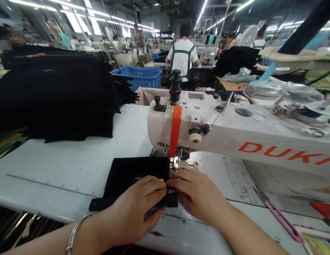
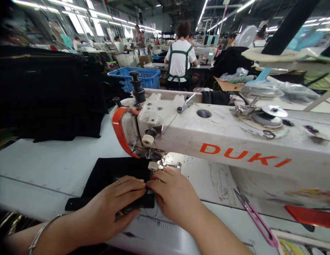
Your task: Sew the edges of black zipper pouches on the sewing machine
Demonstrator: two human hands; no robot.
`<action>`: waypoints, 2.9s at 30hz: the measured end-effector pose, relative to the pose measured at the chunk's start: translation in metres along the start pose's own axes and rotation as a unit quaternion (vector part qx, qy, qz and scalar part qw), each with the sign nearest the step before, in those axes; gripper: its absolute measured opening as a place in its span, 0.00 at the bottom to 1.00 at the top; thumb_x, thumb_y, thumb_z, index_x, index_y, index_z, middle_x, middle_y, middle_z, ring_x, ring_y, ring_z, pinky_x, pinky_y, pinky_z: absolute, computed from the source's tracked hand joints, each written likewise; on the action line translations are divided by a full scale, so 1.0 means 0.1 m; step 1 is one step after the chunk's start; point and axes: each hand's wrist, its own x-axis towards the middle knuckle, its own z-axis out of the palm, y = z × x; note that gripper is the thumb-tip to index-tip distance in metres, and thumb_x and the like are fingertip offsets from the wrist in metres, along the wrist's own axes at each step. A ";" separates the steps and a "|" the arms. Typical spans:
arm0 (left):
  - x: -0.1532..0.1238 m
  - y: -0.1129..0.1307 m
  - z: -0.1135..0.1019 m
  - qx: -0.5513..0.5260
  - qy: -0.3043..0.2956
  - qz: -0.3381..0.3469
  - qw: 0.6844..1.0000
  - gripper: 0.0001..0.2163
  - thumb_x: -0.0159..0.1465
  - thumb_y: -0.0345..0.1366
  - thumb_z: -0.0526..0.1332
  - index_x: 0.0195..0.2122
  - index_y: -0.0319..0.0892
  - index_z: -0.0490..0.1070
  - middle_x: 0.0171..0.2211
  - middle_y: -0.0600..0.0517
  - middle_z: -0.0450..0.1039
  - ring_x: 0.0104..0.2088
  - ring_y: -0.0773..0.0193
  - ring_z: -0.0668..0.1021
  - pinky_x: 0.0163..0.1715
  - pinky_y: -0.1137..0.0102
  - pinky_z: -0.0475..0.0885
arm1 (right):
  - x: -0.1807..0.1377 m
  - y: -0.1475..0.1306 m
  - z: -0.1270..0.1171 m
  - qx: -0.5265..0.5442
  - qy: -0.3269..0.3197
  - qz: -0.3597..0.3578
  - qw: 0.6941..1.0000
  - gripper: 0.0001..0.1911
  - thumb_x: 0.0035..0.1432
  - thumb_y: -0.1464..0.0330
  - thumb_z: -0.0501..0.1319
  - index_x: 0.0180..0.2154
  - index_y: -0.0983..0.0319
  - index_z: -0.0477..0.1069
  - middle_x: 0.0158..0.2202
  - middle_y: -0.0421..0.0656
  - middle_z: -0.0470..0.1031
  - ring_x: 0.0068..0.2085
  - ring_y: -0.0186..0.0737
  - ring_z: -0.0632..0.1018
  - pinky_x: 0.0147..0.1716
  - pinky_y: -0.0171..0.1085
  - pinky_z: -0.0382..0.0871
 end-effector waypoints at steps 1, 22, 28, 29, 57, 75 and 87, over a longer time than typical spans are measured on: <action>0.01 -0.02 -0.01 -0.002 -0.001 0.007 1.000 0.17 0.64 0.28 0.59 0.55 0.41 0.68 0.51 0.46 0.70 0.54 0.56 0.71 0.58 0.60 0.71 | -0.01 0.00 0.01 -0.004 0.002 -0.003 1.000 0.18 0.59 0.79 0.58 0.48 0.58 0.73 0.44 0.43 0.75 0.46 0.44 0.72 0.47 0.45 0.68; 0.45 -0.59 -0.11 0.069 0.041 0.093 0.992 0.11 0.64 0.33 0.63 0.47 0.40 0.72 0.48 0.46 0.72 0.50 0.56 0.74 0.54 0.59 0.70 | 0.08 -0.02 0.12 -0.073 0.006 0.124 0.990 0.24 0.59 0.78 0.53 0.56 0.63 0.67 0.44 0.48 0.73 0.43 0.49 0.74 0.43 0.48 0.72; 0.33 -0.72 -0.15 0.069 0.055 0.094 0.992 0.09 0.70 0.32 0.58 0.49 0.42 0.73 0.48 0.50 0.75 0.48 0.62 0.75 0.53 0.64 0.70 | 0.08 0.05 0.03 -0.076 0.124 0.116 0.983 0.08 0.64 0.73 0.54 0.40 0.63 0.71 0.39 0.48 0.72 0.42 0.47 0.70 0.41 0.44 0.67; 0.31 -0.74 -0.15 0.058 0.060 0.095 0.992 0.08 0.70 0.32 0.58 0.48 0.42 0.73 0.48 0.51 0.75 0.48 0.63 0.75 0.53 0.66 0.71 | 0.08 0.07 0.02 -0.097 0.124 0.120 0.980 0.07 0.65 0.72 0.54 0.37 0.63 0.71 0.37 0.47 0.72 0.41 0.47 0.70 0.40 0.45 0.66; 0.62 -0.60 0.01 0.035 0.114 0.006 0.993 0.03 0.63 0.27 0.64 0.34 0.41 0.75 0.38 0.52 0.78 0.42 0.60 0.78 0.47 0.65 0.72 | 0.12 0.16 0.19 -0.111 0.103 0.072 0.986 0.15 0.63 0.77 0.57 0.48 0.60 0.76 0.46 0.49 0.77 0.45 0.48 0.75 0.44 0.46 0.74; 0.65 -0.64 0.04 0.052 0.140 -0.005 0.989 0.06 0.62 0.25 0.63 0.36 0.43 0.77 0.38 0.50 0.78 0.42 0.58 0.78 0.45 0.63 0.75 | 0.13 0.13 0.22 -0.123 0.096 0.092 0.983 0.17 0.61 0.77 0.57 0.49 0.62 0.75 0.49 0.50 0.76 0.47 0.48 0.74 0.47 0.47 0.73; 0.60 -0.79 0.10 0.041 0.129 -0.055 0.989 0.05 0.63 0.32 0.62 0.37 0.46 0.78 0.40 0.51 0.79 0.42 0.56 0.80 0.46 0.63 0.76 | 0.21 0.06 0.21 -0.123 0.098 0.125 0.980 0.11 0.62 0.74 0.57 0.44 0.59 0.74 0.43 0.43 0.76 0.44 0.43 0.73 0.45 0.38 0.70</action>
